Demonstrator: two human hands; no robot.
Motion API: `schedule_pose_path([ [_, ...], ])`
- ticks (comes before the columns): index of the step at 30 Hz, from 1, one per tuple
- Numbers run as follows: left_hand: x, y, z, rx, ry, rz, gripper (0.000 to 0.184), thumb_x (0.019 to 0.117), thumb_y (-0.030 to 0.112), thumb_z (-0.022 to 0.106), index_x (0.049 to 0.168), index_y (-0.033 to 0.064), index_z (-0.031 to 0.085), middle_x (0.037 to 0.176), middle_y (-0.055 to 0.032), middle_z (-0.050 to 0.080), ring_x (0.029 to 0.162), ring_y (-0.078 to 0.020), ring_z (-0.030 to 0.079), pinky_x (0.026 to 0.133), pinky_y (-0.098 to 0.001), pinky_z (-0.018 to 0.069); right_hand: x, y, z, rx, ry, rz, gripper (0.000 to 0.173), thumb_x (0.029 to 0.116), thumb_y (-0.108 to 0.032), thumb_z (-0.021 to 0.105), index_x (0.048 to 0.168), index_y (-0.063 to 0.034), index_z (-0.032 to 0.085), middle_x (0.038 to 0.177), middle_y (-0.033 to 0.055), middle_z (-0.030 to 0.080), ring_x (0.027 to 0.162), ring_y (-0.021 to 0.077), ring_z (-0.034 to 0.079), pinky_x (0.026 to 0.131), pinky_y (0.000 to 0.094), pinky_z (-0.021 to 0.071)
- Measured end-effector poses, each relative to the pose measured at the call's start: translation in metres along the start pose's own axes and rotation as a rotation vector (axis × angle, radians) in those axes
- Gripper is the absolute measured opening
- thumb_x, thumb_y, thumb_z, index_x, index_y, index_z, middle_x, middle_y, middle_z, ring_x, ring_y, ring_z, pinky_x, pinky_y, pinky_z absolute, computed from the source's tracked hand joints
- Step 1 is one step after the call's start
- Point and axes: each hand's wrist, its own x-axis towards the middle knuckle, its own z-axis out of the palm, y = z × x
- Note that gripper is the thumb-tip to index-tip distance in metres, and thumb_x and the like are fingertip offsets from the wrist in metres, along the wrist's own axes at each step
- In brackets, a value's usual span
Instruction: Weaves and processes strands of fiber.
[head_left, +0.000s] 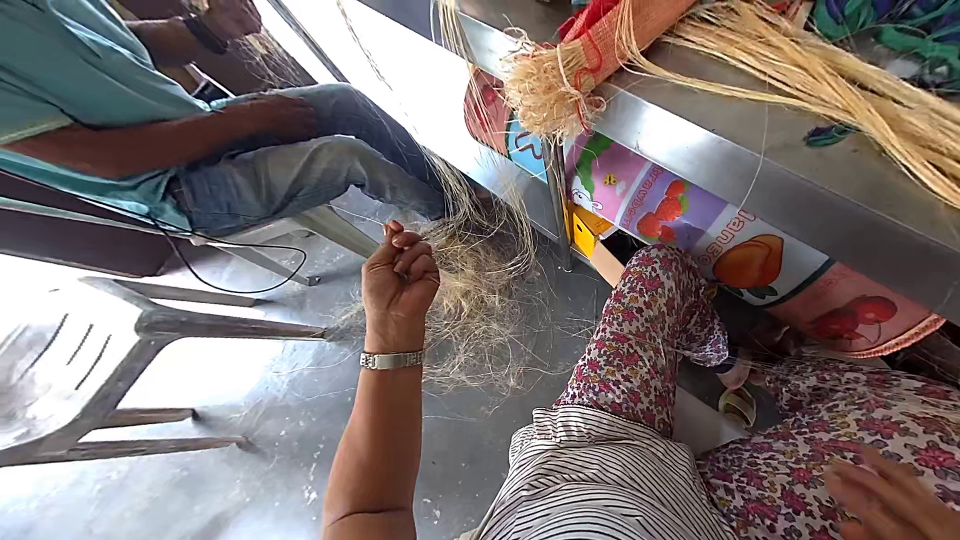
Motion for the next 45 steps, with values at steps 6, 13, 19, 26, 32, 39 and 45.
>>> schedule_pose_path([
  [6, -0.007, 0.008, 0.009, -0.005, -0.022, 0.027, 0.039, 0.1101, 0.02, 0.027, 0.087, 0.0146, 0.058, 0.064, 0.0078, 0.057, 0.045, 0.0028, 0.045, 0.043, -0.0089, 0.0373, 0.071, -0.036, 0.131, 0.037, -0.254, -0.077, 0.052, 0.0962, -0.046, 0.06, 0.122, -0.0029, 0.074, 0.118, 0.0143, 0.075, 0.114, 0.0369, 0.07, 0.094, 0.0566, 0.0556],
  [13, -0.013, 0.011, 0.013, -0.058, -0.042, 0.038, 0.038, 0.1102, 0.019, 0.028, 0.087, 0.0136, 0.058, 0.063, 0.0067, 0.055, 0.044, 0.0019, 0.045, 0.042, -0.0103, 0.038, 0.13, -0.059, 0.175, 0.525, -0.699, 0.384, 0.047, 0.1095, -0.039, 0.044, 0.124, -0.0016, 0.07, 0.101, 0.0089, 0.074, 0.092, 0.0181, 0.069, 0.086, 0.0406, 0.0534],
  [19, -0.018, 0.009, 0.016, -0.105, -0.048, 0.034, 0.038, 0.1101, 0.019, 0.029, 0.087, 0.0129, 0.058, 0.064, 0.0059, 0.056, 0.045, 0.0015, 0.046, 0.042, -0.0103, 0.038, 0.149, -0.054, 0.193, 1.039, -1.177, 0.867, 0.085, 0.1068, -0.06, 0.006, 0.099, -0.0025, 0.067, 0.063, 0.0024, 0.066, 0.056, 0.0136, 0.066, 0.059, 0.0303, 0.0569],
  [26, -0.03, 0.013, -0.003, 0.027, -0.212, 0.029, 0.03, 0.1117, 0.023, 0.032, 0.097, 0.0157, 0.057, 0.071, 0.0089, 0.053, 0.049, 0.0047, 0.042, 0.047, -0.0071, 0.0361, 0.147, -0.063, 0.19, 1.214, -0.824, 0.776, 0.031, 0.1086, -0.017, 0.049, 0.09, -0.0028, 0.069, 0.053, -0.0093, 0.042, 0.04, -0.0024, 0.032, 0.039, 0.0138, 0.0268],
  [32, -0.027, 0.017, 0.011, -0.055, -0.124, 0.071, 0.035, 0.1102, 0.018, 0.031, 0.091, 0.0128, 0.059, 0.067, 0.0059, 0.058, 0.047, 0.003, 0.044, 0.044, -0.0093, 0.0372, 0.142, -0.051, 0.197, 1.284, -0.511, 0.864, 0.044, 0.1126, -0.022, 0.037, 0.097, 0.004, 0.069, 0.055, -0.0025, 0.057, 0.039, -0.0007, 0.04, 0.038, 0.0149, 0.0325],
  [39, -0.05, 0.03, 0.036, 0.068, -0.266, 0.169, 0.025, 0.1103, 0.017, 0.033, 0.098, 0.0146, 0.055, 0.075, 0.0064, 0.055, 0.048, 0.0055, 0.041, 0.044, -0.005, 0.0342, 0.141, -0.045, 0.18, 0.08, -0.277, 0.263, 0.026, 0.1016, -0.009, 0.058, 0.121, 0.002, 0.072, 0.096, 0.0181, 0.073, 0.081, 0.0287, 0.071, 0.076, 0.0441, 0.0575],
  [45, -0.059, 0.014, 0.075, -0.196, -0.299, 0.074, 0.033, 0.1082, 0.016, 0.032, 0.09, 0.0099, 0.059, 0.072, 0.001, 0.061, 0.048, -0.0009, 0.048, 0.043, -0.0103, 0.0397, 0.153, -0.077, 0.16, 0.375, -0.042, -0.279, 0.048, 0.1014, -0.035, 0.056, 0.127, 0.0027, 0.069, 0.125, 0.0175, 0.071, 0.119, 0.0299, 0.066, 0.101, 0.0414, 0.053],
])
